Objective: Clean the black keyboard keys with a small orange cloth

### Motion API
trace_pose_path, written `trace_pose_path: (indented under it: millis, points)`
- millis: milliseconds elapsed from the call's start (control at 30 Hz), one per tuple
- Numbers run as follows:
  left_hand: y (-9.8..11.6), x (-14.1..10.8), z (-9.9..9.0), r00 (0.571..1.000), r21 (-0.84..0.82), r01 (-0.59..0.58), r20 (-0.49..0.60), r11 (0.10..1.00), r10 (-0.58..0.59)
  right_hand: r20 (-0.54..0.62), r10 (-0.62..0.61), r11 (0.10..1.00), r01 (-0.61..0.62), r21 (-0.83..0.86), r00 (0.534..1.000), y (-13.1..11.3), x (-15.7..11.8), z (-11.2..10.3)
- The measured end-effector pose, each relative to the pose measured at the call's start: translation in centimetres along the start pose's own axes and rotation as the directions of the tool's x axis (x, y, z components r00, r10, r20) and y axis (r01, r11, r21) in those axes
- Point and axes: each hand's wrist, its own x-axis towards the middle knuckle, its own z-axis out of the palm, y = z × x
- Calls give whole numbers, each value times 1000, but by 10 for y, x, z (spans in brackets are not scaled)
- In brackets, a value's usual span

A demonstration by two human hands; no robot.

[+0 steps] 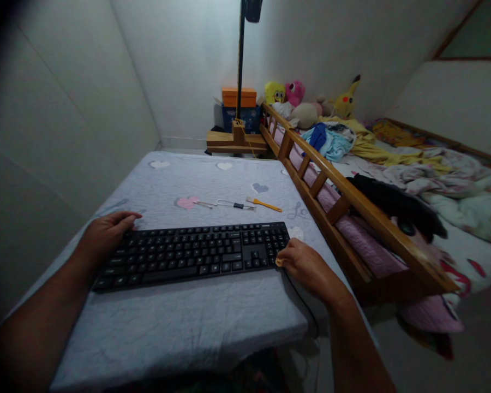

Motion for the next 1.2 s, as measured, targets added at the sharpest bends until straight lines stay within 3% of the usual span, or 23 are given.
trace_pose_path:
  millis: [100, 267, 367, 500, 900, 1200]
  points:
    - [2, 0, 0, 1000, -6, -3, -2, 1000, 3, 35, -21, 999, 20, 47, 999, 6, 1, -8]
    - [2, -1, 0, 1000, -3, 14, 3, 1000, -14, -230, -3, 999, 13, 44, 973, 18, 34, -10]
    - [1, -1, 0, 1000, 7, 8, -2, 1000, -8, -299, 28, 999, -33, -11, 954, 22, 57, -4]
    - [1, -1, 0, 1000, 8, 0, -3, 1000, 0, -269, 57, 996, -74, -53, 961, 26, 63, 3]
    - [-12, 4, 3, 1000, 0, -23, -6, 1000, 23, -105, 56, 998, -59, -30, 993, 25, 20, 1]
    - [3, -2, -1, 1000, 41, -20, -14, 999, 20, -32, 38, 999, -38, 11, 999, 15, -6, -2]
